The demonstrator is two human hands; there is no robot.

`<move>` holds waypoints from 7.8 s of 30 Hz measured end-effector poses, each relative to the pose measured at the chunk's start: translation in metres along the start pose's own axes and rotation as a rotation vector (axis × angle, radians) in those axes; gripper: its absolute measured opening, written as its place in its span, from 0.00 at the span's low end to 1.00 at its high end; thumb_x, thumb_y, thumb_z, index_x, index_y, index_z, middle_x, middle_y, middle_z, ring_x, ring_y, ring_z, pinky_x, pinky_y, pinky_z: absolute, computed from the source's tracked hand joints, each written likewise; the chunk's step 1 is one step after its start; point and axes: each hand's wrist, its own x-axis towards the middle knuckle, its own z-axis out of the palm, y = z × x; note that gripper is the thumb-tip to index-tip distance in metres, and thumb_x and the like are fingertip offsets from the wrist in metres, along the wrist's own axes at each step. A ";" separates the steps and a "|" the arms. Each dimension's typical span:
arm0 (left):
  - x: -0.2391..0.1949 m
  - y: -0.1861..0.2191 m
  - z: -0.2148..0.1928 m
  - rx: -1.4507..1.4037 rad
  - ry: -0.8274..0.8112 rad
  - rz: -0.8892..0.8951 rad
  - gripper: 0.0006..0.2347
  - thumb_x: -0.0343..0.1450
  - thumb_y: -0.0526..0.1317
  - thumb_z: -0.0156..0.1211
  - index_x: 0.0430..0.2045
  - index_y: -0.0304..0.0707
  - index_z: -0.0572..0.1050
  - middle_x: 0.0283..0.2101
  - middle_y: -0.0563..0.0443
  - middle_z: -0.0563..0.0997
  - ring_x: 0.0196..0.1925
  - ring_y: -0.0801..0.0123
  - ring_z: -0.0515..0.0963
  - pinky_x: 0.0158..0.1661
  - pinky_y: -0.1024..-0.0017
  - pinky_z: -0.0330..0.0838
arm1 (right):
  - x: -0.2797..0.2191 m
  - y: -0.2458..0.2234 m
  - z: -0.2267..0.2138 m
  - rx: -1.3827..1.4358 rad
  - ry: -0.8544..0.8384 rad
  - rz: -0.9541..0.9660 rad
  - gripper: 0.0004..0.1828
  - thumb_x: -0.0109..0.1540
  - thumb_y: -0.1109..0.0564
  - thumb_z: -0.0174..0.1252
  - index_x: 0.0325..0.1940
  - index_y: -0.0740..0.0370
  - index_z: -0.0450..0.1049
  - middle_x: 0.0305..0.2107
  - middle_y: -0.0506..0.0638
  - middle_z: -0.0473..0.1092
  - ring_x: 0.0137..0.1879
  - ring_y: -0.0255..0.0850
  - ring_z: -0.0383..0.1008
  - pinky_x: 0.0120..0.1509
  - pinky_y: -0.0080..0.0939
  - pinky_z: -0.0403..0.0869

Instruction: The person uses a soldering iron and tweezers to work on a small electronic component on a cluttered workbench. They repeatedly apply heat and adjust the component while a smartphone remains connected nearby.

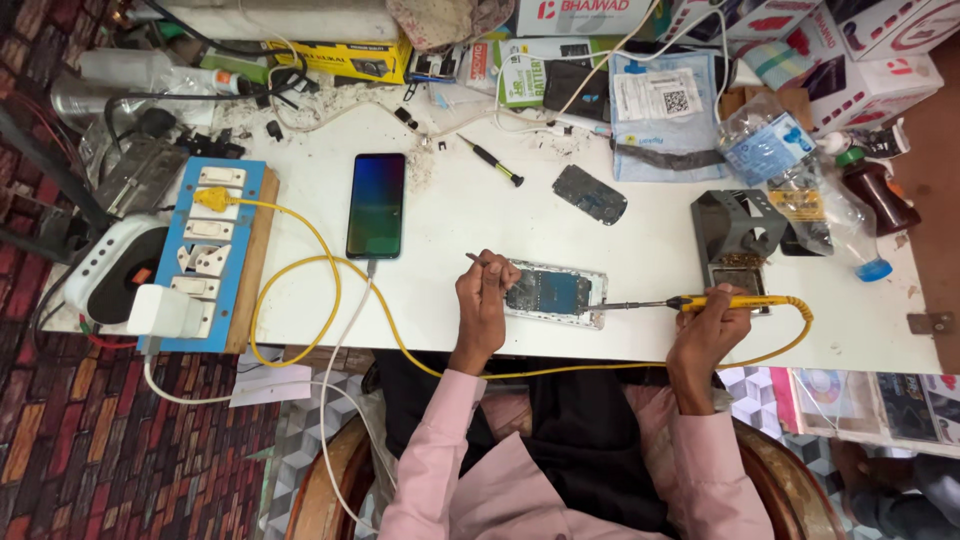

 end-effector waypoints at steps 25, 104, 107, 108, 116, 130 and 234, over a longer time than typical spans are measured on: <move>-0.001 -0.002 0.001 -0.048 0.006 -0.005 0.19 0.82 0.51 0.44 0.25 0.37 0.62 0.27 0.54 0.63 0.32 0.73 0.62 0.39 0.72 0.65 | 0.001 -0.003 0.000 0.057 0.003 -0.006 0.14 0.76 0.52 0.45 0.38 0.60 0.61 0.21 0.46 0.59 0.20 0.32 0.55 0.23 0.33 0.60; -0.005 0.001 -0.002 0.025 0.012 0.028 0.19 0.83 0.48 0.42 0.24 0.35 0.62 0.27 0.52 0.65 0.32 0.71 0.65 0.41 0.69 0.68 | -0.005 0.007 -0.008 0.101 0.149 -0.079 0.13 0.75 0.50 0.46 0.40 0.59 0.60 0.23 0.44 0.60 0.22 0.32 0.57 0.24 0.33 0.60; 0.000 0.001 -0.001 0.034 0.021 -0.001 0.19 0.82 0.49 0.41 0.24 0.36 0.62 0.26 0.53 0.64 0.31 0.71 0.65 0.41 0.69 0.68 | 0.005 -0.001 -0.011 0.262 0.123 0.049 0.16 0.75 0.49 0.48 0.36 0.57 0.59 0.20 0.43 0.56 0.20 0.30 0.52 0.22 0.32 0.56; -0.001 0.002 -0.001 0.038 0.025 -0.011 0.19 0.82 0.50 0.42 0.24 0.36 0.62 0.26 0.53 0.64 0.31 0.71 0.65 0.41 0.69 0.68 | 0.008 -0.004 -0.014 0.272 0.077 0.053 0.16 0.75 0.50 0.49 0.36 0.57 0.59 0.21 0.43 0.56 0.21 0.30 0.53 0.23 0.32 0.57; 0.000 0.002 -0.001 -0.007 0.032 -0.011 0.20 0.81 0.52 0.44 0.25 0.36 0.63 0.27 0.54 0.64 0.32 0.72 0.64 0.41 0.70 0.68 | 0.001 -0.006 -0.005 0.125 0.022 0.005 0.13 0.74 0.53 0.47 0.37 0.57 0.58 0.20 0.45 0.58 0.20 0.31 0.55 0.23 0.33 0.58; 0.000 -0.002 -0.002 0.044 0.033 -0.029 0.20 0.81 0.53 0.43 0.24 0.37 0.63 0.25 0.54 0.65 0.31 0.73 0.65 0.37 0.73 0.65 | -0.007 -0.006 -0.004 0.000 0.031 -0.024 0.12 0.76 0.51 0.45 0.42 0.60 0.60 0.26 0.45 0.61 0.24 0.30 0.57 0.25 0.32 0.61; -0.012 -0.004 0.011 0.048 -0.038 -0.041 0.16 0.82 0.44 0.41 0.26 0.32 0.62 0.28 0.52 0.64 0.32 0.70 0.63 0.42 0.71 0.67 | 0.005 0.001 -0.007 -0.117 0.120 -0.009 0.17 0.74 0.52 0.48 0.33 0.63 0.61 0.17 0.47 0.60 0.19 0.33 0.59 0.22 0.35 0.61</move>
